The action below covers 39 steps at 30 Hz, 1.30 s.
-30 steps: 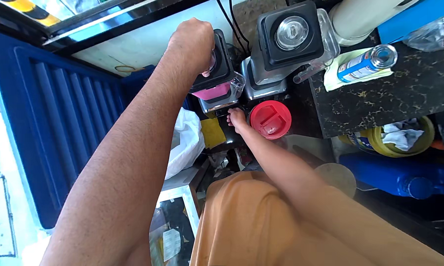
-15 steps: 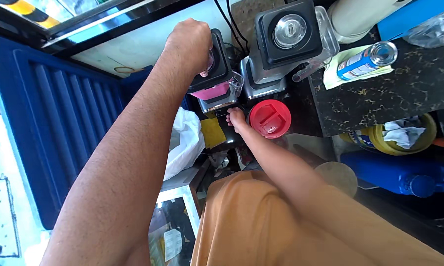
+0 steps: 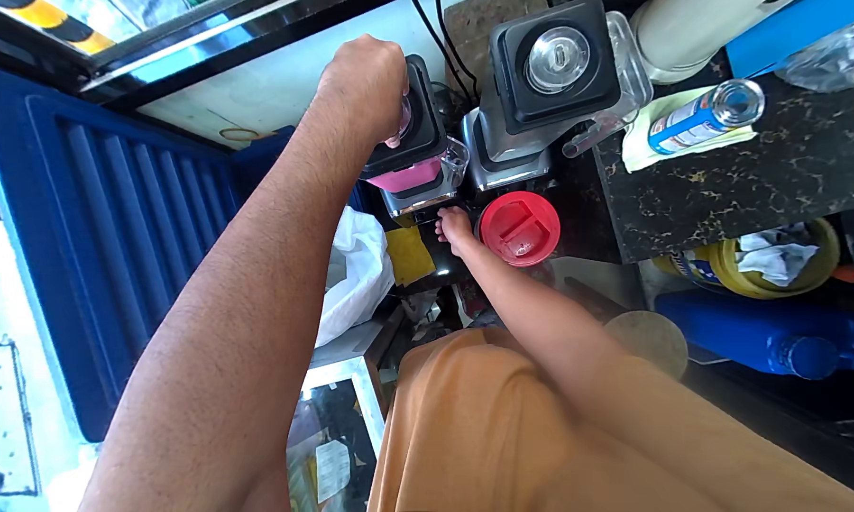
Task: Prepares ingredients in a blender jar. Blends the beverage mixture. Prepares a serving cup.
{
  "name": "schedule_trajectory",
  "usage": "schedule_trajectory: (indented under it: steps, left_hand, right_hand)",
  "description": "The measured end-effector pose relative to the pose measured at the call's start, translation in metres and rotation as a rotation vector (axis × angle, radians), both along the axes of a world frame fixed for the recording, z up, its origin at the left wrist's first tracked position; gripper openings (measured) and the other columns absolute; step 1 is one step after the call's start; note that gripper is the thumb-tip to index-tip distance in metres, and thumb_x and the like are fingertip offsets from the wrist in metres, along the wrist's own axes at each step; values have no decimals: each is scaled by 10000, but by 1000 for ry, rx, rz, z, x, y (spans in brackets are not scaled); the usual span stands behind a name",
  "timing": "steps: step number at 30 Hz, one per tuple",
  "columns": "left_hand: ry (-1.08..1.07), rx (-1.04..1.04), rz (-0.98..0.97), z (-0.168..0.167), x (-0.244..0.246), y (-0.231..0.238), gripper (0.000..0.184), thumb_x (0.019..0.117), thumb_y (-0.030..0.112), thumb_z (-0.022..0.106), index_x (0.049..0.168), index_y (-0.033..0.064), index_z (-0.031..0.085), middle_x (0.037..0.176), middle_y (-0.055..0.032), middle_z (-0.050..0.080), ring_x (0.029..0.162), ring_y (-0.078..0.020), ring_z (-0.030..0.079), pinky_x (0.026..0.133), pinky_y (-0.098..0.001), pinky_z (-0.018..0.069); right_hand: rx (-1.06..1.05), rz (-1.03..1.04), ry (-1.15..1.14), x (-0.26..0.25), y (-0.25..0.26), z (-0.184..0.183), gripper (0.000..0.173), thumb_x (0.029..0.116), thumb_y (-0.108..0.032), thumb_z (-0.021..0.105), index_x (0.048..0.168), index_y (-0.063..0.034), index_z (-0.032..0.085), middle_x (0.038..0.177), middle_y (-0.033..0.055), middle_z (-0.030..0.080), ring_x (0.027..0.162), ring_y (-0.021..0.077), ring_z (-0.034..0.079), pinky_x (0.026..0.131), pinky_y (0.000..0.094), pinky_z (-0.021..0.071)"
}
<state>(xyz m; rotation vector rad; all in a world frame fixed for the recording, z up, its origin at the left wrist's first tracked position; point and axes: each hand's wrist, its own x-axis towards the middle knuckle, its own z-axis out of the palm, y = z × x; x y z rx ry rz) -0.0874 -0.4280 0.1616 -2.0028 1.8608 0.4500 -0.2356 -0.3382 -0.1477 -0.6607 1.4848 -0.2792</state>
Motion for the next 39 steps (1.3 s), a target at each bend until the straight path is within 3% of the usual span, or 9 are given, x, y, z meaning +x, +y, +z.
schedule_trajectory:
  steps: [39]
  left_hand:
    - [-11, 17, -20, -1, 0, -1, 463, 782, 100, 834, 1229, 106, 718, 1204, -225, 676, 1181, -445, 613, 962, -660, 480]
  right_hand:
    - [-7, 8, -6, -1, 0, 0, 334, 1101, -306, 430, 1289, -59, 554, 880, 89, 621, 658, 170, 610, 574, 332, 531]
